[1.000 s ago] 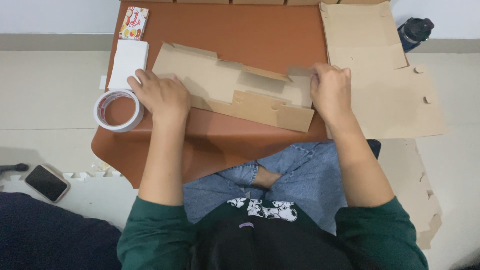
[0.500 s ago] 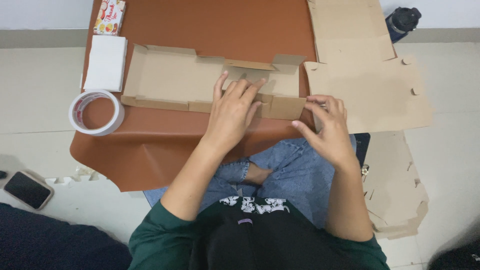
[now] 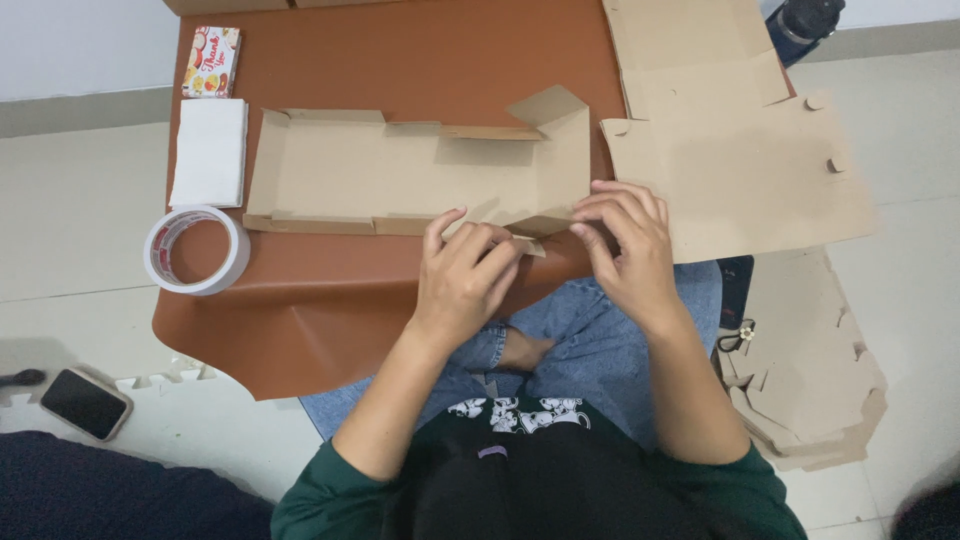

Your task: Assembling cardboard boxes by folding flat pre-cut sheets and tucking in the flaps.

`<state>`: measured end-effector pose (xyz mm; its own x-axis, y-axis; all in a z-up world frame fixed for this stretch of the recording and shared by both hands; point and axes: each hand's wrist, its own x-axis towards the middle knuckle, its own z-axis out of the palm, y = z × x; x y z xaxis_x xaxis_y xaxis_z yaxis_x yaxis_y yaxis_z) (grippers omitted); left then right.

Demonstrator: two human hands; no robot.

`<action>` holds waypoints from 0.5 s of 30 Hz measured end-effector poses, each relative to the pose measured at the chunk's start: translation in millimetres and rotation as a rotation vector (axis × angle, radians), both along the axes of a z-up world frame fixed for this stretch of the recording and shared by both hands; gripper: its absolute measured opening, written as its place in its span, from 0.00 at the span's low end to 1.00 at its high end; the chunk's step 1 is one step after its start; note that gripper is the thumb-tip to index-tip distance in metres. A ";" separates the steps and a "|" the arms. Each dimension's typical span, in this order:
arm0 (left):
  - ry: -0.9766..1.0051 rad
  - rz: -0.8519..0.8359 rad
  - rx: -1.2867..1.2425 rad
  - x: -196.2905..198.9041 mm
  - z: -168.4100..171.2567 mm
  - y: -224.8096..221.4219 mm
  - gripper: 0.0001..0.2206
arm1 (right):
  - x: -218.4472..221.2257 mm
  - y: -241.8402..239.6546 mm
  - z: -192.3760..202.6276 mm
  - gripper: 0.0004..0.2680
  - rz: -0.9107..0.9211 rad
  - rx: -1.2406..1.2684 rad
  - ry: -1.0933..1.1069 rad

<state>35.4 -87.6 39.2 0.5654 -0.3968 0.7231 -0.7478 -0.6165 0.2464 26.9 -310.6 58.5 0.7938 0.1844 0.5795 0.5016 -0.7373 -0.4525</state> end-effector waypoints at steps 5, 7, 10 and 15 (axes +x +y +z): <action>-0.126 -0.009 -0.124 3.5 -11.2 -6.3 0.04 | 11.3 7.2 12.7 0.01 0.116 -0.042 -0.014; -0.161 -0.004 -0.157 6.3 -19.4 -8.0 0.04 | 14.4 10.6 20.5 0.02 0.157 -0.048 -0.005; -0.218 0.007 -0.209 8.8 -28.3 -11.7 0.05 | 16.6 15.4 28.6 0.01 0.205 -0.094 0.023; -0.244 -0.024 -0.250 11.4 -25.8 -13.6 0.06 | 20.2 16.3 33.9 0.02 0.237 -0.104 0.076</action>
